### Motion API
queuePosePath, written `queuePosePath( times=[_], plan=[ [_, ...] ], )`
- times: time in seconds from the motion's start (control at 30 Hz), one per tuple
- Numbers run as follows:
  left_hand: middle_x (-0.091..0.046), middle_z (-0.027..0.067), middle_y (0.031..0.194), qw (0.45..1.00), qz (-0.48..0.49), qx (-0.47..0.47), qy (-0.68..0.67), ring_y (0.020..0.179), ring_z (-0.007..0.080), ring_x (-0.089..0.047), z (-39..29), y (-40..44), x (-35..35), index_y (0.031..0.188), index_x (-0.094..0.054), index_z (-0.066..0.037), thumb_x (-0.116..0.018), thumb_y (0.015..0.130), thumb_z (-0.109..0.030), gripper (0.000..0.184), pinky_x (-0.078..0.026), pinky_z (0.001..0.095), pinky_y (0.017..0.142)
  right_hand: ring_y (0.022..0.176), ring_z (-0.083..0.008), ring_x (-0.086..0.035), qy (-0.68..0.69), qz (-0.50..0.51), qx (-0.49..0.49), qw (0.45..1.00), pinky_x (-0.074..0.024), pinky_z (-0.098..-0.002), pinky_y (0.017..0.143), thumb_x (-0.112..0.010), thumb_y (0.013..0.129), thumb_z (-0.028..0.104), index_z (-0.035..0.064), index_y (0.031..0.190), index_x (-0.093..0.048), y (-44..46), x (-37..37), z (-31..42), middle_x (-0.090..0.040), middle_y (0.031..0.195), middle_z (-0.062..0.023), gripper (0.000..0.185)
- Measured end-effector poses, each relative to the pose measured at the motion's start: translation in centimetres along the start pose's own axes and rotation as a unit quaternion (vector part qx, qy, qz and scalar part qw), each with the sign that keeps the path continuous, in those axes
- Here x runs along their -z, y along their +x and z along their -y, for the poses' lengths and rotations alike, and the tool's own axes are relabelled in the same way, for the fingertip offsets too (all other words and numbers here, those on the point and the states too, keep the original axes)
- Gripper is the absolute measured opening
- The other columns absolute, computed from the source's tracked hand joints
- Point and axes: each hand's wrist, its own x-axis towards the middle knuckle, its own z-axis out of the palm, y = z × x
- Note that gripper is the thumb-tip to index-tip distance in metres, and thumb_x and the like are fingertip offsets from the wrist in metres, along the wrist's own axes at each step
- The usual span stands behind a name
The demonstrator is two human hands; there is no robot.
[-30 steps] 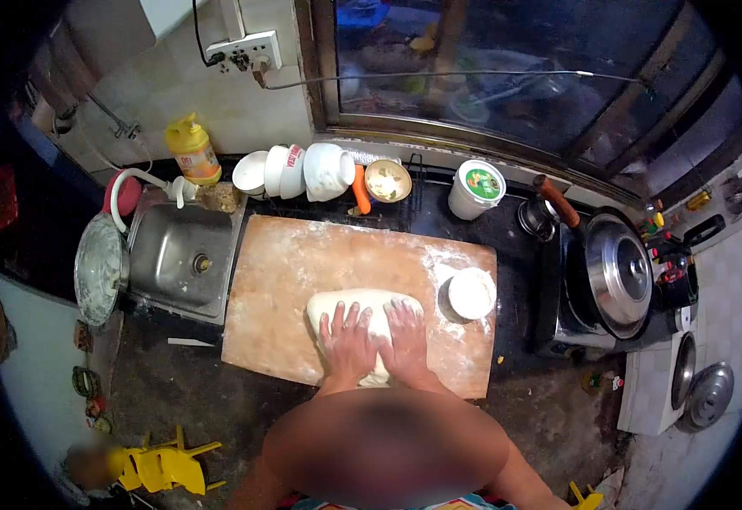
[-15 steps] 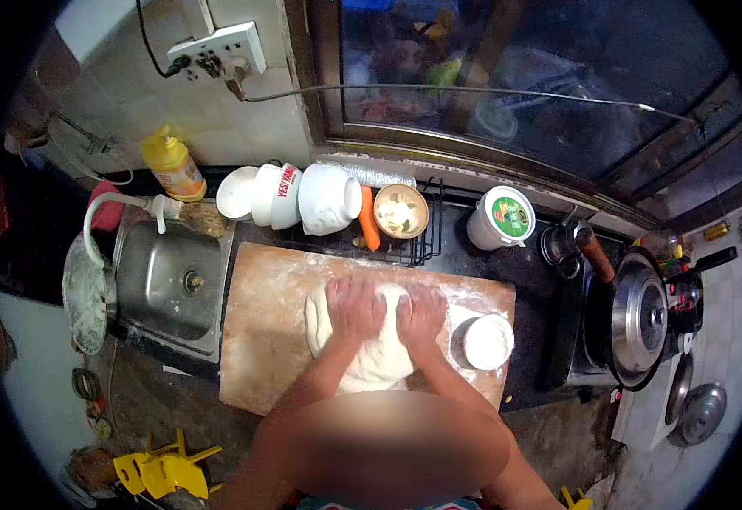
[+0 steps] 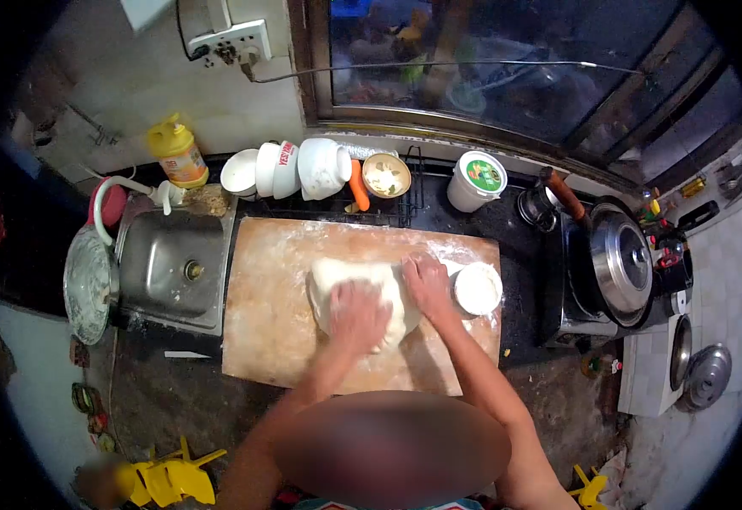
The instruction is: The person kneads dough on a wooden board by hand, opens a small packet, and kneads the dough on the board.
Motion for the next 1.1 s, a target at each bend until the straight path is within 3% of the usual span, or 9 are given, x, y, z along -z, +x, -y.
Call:
queuePosePath(
  times=[0.1, 0.2, 0.23, 0.37, 0.57, 0.67, 0.9, 1.03, 1.1],
  plan=[
    [-0.059, 0.0160, 0.123, 1.000, -0.006, -0.008, -0.004, 0.117, 0.0340, -0.051, -3.4, -9.4, 0.0, 0.117, -0.063, -0.005, -0.057, 0.088, -0.034, 0.041, -0.031, 0.0533, 0.103, 0.118, -0.0349, -0.052, -0.076, -0.041, 0.109, 0.990, -0.0317, -0.0522, 0.105, -0.054, 0.089, 0.034, 0.0101, 0.122, -0.063, -6.4, -1.9, 0.7, -0.059, 0.126, -0.0167, 0.043],
    [-0.057, 0.0180, 0.127, 0.985, 0.144, 0.045, -0.079, 0.122, 0.0344, -0.048, -4.4, -13.5, 1.7, 0.119, -0.063, -0.006, -0.061, 0.084, -0.030, 0.043, -0.031, 0.0524, 0.105, 0.123, -0.0375, -0.048, -0.109, -0.061, 0.187, 0.974, -0.0268, -0.0559, 0.108, -0.056, 0.085, 0.034, 0.0125, 0.131, -0.057, -12.7, -3.8, 0.1, -0.053, 0.135, -0.0157, 0.050],
    [-0.055, 0.0179, 0.131, 0.995, 0.024, 0.000, -0.094, 0.128, 0.0351, -0.045, -3.6, -14.1, 0.8, 0.124, -0.061, -0.007, -0.064, 0.080, -0.027, 0.049, -0.029, 0.0539, 0.107, 0.123, -0.0394, -0.048, -0.096, -0.077, 0.203, 0.971, -0.0261, -0.0570, 0.107, -0.057, 0.085, 0.034, 0.0124, 0.132, -0.055, -14.1, -4.0, -0.2, -0.052, 0.136, -0.0162, 0.052],
    [-0.050, 0.0140, 0.138, 0.998, -0.043, 0.003, 0.045, 0.132, 0.0366, -0.041, -1.4, -10.2, -0.8, 0.130, -0.056, -0.009, -0.063, 0.078, -0.029, 0.056, -0.024, 0.0595, 0.110, 0.132, -0.0334, -0.042, -0.092, -0.073, 0.170, 0.979, -0.0211, -0.0559, 0.112, -0.063, 0.076, 0.036, 0.0186, 0.135, -0.056, -15.2, -5.8, -1.9, -0.049, 0.141, -0.0112, 0.061],
    [-0.055, 0.0151, 0.130, 0.992, -0.116, 0.033, 0.022, 0.127, 0.0360, -0.045, 0.9, -6.8, -4.8, 0.122, -0.060, -0.008, -0.061, 0.078, -0.036, 0.052, -0.024, 0.0593, 0.109, 0.124, -0.0325, -0.047, -0.087, -0.068, 0.174, 0.979, -0.0257, -0.0556, 0.108, -0.065, 0.074, 0.036, 0.0188, 0.131, -0.058, -9.6, -6.0, -3.1, -0.054, 0.133, -0.0094, 0.061],
    [-0.057, 0.0150, 0.120, 0.992, -0.115, 0.052, -0.002, 0.120, 0.0361, -0.049, 2.5, -1.9, -5.5, 0.118, -0.060, -0.007, -0.058, 0.078, -0.029, 0.046, -0.024, 0.0597, 0.107, 0.116, -0.0322, -0.051, -0.064, -0.098, 0.156, 0.981, -0.0310, -0.0553, 0.103, -0.063, 0.076, 0.035, 0.0179, 0.124, -0.061, -4.7, -6.1, -2.9, -0.057, 0.126, -0.0105, 0.051],
    [-0.063, 0.0146, 0.099, 0.994, -0.106, 0.041, 0.000, 0.100, 0.0330, -0.056, 6.5, 8.9, -7.2, 0.100, -0.064, -0.002, -0.059, 0.080, -0.026, 0.032, -0.034, 0.0516, 0.096, 0.093, -0.0369, -0.060, -0.090, -0.187, 0.109, 0.972, -0.0422, -0.0487, 0.083, -0.050, 0.090, 0.028, 0.0064, 0.102, -0.067, 4.9, -7.4, -4.9, -0.066, 0.101, -0.0170, 0.029],
    [-0.066, 0.0145, 0.093, 0.996, -0.068, 0.056, 0.028, 0.092, 0.0307, -0.059, 7.7, 12.7, -7.9, 0.088, -0.067, -0.003, -0.054, 0.087, -0.025, 0.025, -0.039, 0.0479, 0.090, 0.084, -0.0377, -0.065, -0.118, -0.070, 0.014, 0.990, -0.0491, -0.0532, 0.069, -0.046, 0.093, 0.029, 0.0050, 0.097, -0.065, 8.7, -6.1, -4.1, -0.068, 0.099, -0.0165, 0.031],
    [-0.068, 0.0146, 0.097, 0.996, 0.013, 0.072, 0.047, 0.094, 0.0316, -0.061, 6.8, 13.1, -6.2, 0.091, -0.068, -0.004, -0.049, 0.093, -0.027, 0.030, -0.042, 0.0460, 0.088, 0.087, -0.0377, -0.065, -0.189, -0.032, 0.076, 0.978, -0.0497, -0.0522, 0.069, -0.046, 0.093, 0.029, 0.0048, 0.099, -0.064, 9.0, -5.8, -4.3, -0.067, 0.101, -0.0169, 0.031]
  ],
)
